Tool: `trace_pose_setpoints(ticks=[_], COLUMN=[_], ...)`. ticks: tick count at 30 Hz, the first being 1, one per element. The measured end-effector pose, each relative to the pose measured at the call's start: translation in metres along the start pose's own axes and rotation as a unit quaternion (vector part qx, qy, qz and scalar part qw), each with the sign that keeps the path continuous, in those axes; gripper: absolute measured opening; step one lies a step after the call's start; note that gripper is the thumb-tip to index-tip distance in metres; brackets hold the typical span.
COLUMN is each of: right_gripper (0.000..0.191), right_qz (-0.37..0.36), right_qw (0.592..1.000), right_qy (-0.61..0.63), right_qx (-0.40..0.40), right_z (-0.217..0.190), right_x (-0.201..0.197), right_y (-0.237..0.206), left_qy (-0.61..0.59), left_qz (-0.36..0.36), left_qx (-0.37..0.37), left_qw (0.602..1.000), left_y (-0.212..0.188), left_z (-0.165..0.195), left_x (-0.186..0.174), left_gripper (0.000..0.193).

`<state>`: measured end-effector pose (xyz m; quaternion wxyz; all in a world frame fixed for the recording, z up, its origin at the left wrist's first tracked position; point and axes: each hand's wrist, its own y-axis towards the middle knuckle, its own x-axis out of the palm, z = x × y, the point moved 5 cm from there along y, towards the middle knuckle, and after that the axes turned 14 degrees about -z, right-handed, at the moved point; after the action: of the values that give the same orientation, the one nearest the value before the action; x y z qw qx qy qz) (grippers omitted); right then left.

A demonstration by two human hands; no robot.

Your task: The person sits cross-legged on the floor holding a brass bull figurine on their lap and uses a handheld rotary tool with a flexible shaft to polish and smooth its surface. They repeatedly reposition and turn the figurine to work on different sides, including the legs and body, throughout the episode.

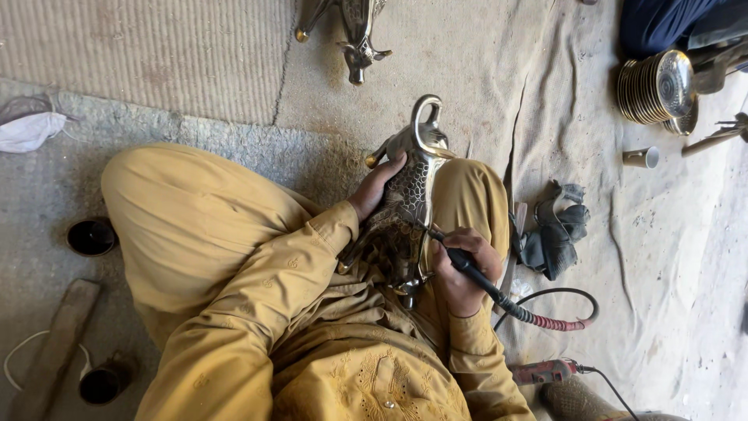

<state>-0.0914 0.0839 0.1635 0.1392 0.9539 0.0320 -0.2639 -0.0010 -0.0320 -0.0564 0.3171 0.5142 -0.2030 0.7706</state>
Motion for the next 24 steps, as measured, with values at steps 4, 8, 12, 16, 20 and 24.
trace_pose_setpoints(ticks=[4,8,12,16,20,24], right_gripper=[0.016,0.015,0.015,0.016,0.016,0.016], right_qz=[0.011,0.016,0.022,0.025,0.023,0.02], right_qw=[1.0,0.998,0.998,0.997,0.995,0.996], right_qy=[-0.004,-0.007,-0.03,-0.029,-0.043,-0.032], right_qx=[0.029,0.066,0.054,0.069,0.085,0.086], right_z=[0.013,0.023,0.027,0.027,0.026,0.026], right_x=[-0.002,-0.001,0.003,0.005,0.006,0.007], right_y=[0.003,0.007,0.012,0.011,0.01,0.01], left_qy=[0.045,0.049,0.032,0.057,0.05,0.041], left_qz=[-0.007,-0.003,0.02,0.016,0.01,0.005], left_qx=[-0.028,-0.035,-0.043,-0.033,-0.028,-0.019], left_qw=[0.999,0.998,0.998,0.998,0.998,0.999], left_y=[0.016,0.017,0.013,0.013,0.013,0.011], left_z=[-0.003,-0.002,-0.005,-0.004,-0.004,-0.002], left_x=[-0.001,-0.005,-0.012,-0.015,-0.013,-0.01], left_gripper=[0.056,0.06,0.061,0.061,0.062,0.061])
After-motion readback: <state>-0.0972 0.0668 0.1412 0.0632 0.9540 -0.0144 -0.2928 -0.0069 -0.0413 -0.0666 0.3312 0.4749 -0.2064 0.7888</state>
